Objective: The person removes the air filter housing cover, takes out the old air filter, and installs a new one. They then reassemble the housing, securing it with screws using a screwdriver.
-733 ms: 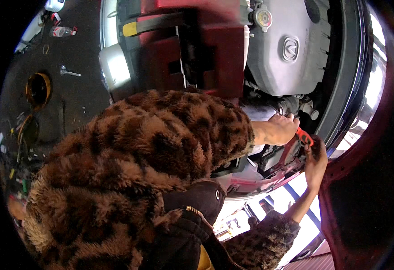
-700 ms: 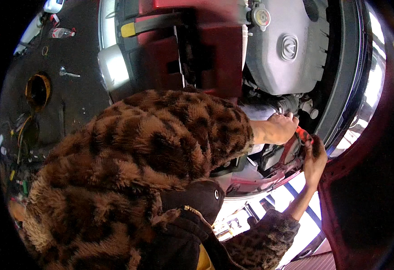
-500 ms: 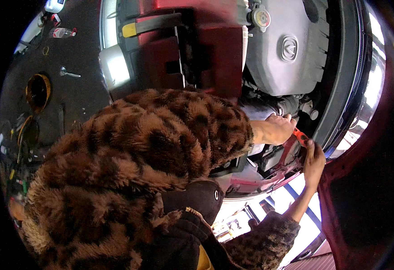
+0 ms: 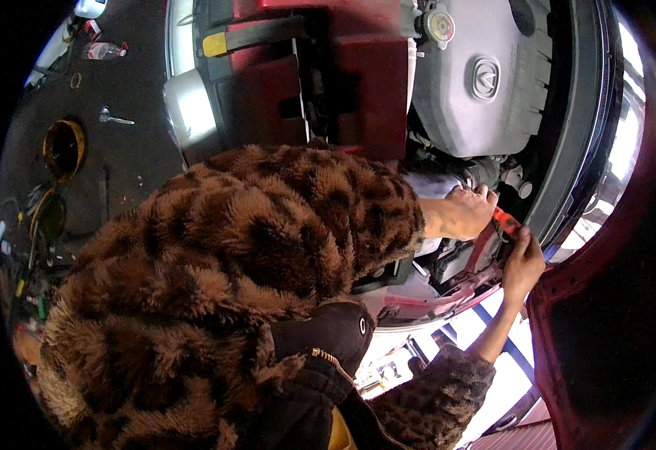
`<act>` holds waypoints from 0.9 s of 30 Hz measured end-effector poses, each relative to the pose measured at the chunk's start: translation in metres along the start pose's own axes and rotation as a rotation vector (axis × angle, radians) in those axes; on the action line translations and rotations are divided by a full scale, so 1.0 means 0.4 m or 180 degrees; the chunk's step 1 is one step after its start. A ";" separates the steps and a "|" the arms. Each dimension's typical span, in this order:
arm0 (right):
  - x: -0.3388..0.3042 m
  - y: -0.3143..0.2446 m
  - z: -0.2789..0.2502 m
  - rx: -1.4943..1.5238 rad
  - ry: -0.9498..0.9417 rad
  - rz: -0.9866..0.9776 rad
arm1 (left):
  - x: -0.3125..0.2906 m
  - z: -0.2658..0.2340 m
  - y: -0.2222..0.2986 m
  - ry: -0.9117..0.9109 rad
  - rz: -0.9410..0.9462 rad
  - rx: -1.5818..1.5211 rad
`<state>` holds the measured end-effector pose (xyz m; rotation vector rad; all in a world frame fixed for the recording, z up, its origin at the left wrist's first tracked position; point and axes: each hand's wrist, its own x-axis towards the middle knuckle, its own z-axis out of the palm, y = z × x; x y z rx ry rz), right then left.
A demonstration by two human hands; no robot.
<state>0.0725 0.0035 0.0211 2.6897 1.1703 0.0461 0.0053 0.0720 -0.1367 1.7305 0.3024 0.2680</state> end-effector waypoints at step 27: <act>-0.014 -0.046 -0.043 0.1137 -0.0362 -0.0436 | -0.007 -0.024 0.024 -0.0003 -0.0006 0.0066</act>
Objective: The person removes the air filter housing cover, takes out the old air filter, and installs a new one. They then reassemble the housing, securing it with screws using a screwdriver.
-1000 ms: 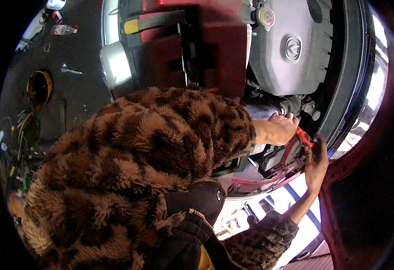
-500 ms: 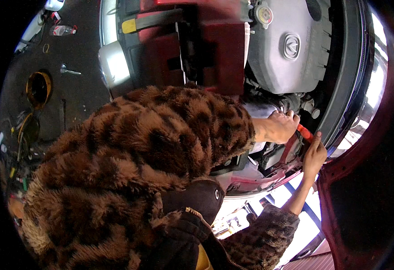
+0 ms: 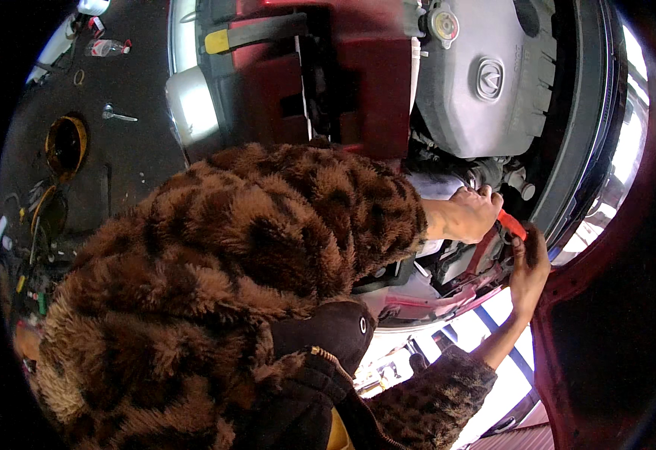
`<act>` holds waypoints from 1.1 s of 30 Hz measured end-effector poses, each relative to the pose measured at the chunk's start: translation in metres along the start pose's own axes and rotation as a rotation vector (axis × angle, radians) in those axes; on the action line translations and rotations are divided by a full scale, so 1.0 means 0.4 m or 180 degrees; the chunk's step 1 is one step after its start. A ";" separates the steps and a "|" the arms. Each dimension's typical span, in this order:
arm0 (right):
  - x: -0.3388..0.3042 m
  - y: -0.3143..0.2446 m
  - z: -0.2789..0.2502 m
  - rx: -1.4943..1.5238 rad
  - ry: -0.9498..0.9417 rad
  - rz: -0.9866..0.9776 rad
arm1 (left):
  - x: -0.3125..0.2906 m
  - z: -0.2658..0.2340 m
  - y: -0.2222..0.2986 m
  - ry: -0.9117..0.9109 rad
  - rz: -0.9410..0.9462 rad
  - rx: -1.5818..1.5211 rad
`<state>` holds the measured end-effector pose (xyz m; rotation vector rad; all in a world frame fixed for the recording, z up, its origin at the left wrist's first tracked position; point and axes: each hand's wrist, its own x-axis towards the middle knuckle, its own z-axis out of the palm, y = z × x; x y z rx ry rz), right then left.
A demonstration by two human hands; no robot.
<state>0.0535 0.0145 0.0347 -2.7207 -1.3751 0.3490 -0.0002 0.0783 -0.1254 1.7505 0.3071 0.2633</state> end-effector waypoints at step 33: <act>0.032 0.069 0.006 -0.0924 -0.0007 0.1038 | 0.002 -0.002 0.000 0.0007 0.0058 0.0045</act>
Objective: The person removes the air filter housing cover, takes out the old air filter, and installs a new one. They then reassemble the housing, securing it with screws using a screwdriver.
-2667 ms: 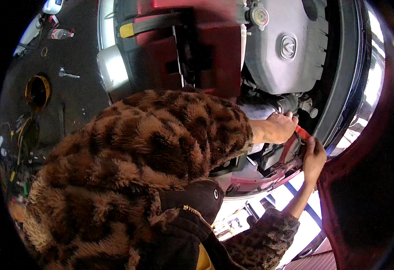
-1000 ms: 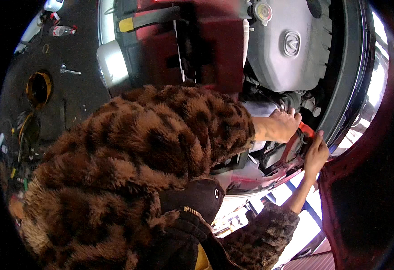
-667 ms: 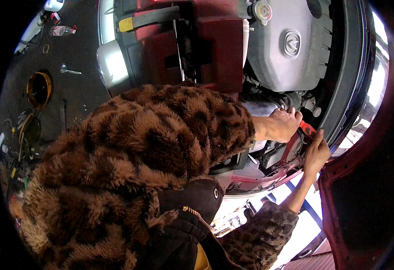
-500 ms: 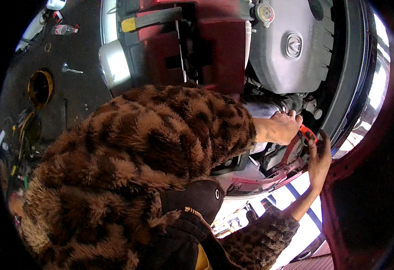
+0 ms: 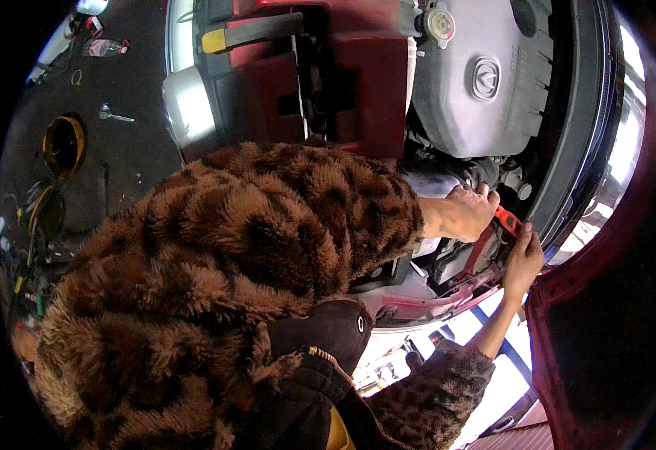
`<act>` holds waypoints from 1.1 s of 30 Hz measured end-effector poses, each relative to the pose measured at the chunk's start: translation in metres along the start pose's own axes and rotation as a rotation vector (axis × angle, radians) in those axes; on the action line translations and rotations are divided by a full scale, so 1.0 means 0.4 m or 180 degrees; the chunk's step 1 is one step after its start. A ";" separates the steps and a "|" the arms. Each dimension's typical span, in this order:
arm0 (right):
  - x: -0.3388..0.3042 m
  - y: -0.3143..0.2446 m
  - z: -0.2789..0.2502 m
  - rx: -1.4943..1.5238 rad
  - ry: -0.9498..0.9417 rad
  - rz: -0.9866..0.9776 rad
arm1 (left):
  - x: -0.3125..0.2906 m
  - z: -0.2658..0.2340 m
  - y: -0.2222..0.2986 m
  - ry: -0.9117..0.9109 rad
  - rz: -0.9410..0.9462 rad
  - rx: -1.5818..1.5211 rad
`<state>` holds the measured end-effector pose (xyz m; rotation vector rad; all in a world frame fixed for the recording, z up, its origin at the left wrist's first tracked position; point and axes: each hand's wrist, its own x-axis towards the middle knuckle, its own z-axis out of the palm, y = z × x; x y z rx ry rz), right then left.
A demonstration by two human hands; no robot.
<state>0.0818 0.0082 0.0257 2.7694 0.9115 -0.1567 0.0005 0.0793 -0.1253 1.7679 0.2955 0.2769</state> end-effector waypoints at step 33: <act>0.003 -0.032 0.013 -0.0134 0.0456 -0.0519 | -0.003 -0.016 0.003 -0.0076 -0.0037 -0.0226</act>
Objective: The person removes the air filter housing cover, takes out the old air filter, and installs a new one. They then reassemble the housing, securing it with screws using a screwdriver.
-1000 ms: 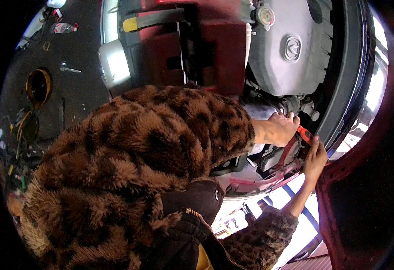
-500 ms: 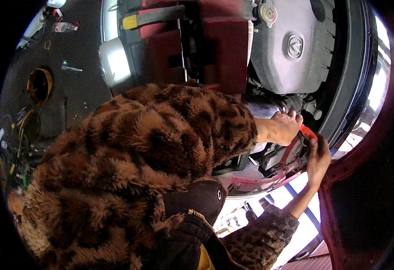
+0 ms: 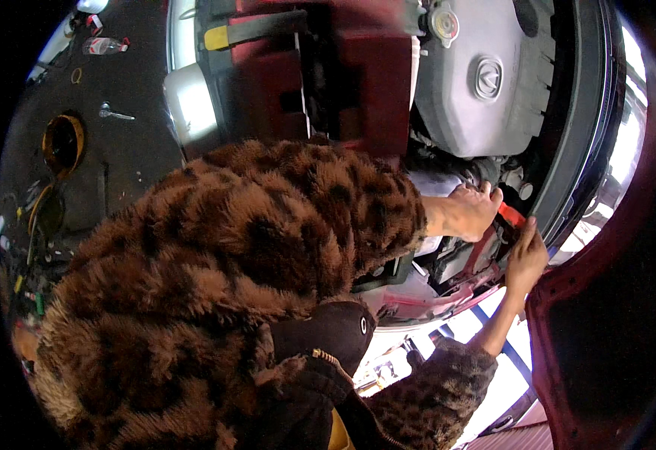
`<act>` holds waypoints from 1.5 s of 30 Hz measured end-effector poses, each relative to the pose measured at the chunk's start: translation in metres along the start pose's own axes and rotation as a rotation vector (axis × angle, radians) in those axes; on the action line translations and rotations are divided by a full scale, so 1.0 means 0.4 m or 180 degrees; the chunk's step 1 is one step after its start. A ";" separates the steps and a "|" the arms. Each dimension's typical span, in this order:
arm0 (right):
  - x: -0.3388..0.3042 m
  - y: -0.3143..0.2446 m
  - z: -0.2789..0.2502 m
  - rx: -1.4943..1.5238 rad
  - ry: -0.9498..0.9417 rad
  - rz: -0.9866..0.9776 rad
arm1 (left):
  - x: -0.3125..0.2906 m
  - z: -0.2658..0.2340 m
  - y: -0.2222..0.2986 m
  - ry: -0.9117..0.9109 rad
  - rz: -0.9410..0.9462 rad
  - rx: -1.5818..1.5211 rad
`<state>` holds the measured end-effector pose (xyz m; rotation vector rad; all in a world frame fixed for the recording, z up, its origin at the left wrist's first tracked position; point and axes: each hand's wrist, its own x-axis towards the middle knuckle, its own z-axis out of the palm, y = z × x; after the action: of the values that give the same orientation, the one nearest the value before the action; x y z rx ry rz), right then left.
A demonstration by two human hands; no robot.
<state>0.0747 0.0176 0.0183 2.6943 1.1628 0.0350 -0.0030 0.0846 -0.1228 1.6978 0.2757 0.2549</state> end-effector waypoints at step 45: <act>-0.008 0.006 -0.032 0.0861 -0.0485 -0.0604 | 0.004 0.015 -0.010 -0.0044 -0.0160 0.0090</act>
<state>0.0729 0.0163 0.0316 2.7342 1.4599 -0.3758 0.0005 0.0801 -0.1274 1.7174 0.3125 0.2031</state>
